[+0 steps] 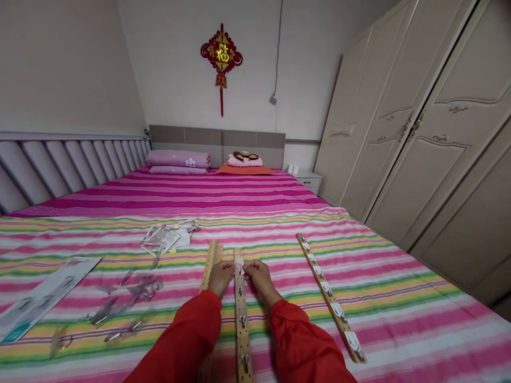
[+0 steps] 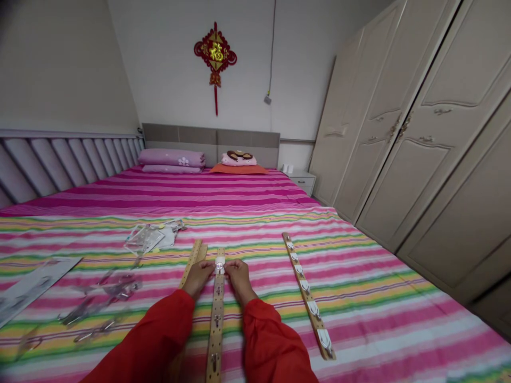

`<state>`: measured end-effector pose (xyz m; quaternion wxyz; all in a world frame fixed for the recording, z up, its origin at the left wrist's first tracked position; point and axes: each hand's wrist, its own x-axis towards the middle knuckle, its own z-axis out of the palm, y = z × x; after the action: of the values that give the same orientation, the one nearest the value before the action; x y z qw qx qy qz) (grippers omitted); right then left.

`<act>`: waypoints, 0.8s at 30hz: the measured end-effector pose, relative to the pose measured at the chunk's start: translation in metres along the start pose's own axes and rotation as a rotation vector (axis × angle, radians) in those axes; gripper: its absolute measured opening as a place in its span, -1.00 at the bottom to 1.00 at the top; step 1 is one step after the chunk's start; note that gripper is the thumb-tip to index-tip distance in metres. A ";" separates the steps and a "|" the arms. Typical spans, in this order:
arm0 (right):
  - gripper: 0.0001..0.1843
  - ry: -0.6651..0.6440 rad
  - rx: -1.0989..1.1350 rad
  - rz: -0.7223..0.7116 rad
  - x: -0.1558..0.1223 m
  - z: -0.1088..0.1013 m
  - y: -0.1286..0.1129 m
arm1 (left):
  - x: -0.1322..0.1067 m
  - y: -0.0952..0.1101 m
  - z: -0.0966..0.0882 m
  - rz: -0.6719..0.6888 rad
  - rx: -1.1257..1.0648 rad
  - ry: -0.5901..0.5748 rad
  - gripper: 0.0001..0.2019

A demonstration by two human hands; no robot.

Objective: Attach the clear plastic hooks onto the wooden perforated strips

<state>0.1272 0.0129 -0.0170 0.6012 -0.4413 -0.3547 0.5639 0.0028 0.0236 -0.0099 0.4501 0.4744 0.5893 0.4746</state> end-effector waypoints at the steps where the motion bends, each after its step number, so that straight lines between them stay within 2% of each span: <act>1: -0.83 0.004 0.003 0.001 0.001 0.000 0.003 | 0.002 -0.003 0.001 0.007 0.026 0.010 -0.87; 7: -0.90 0.023 -0.003 0.018 0.006 -0.003 0.013 | 0.007 -0.011 0.002 0.054 0.178 0.051 -0.88; 14: -0.92 0.023 -0.006 0.003 0.007 -0.004 0.018 | 0.004 -0.010 0.003 0.108 0.349 0.088 -0.90; 24: -0.93 0.031 -0.019 -0.011 0.009 -0.005 0.024 | 0.003 -0.007 0.005 0.103 0.428 0.067 -0.92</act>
<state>0.1243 0.0205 -0.0414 0.6055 -0.4539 -0.3532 0.5501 0.0062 0.0264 -0.0178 0.2944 0.5726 0.6661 0.3765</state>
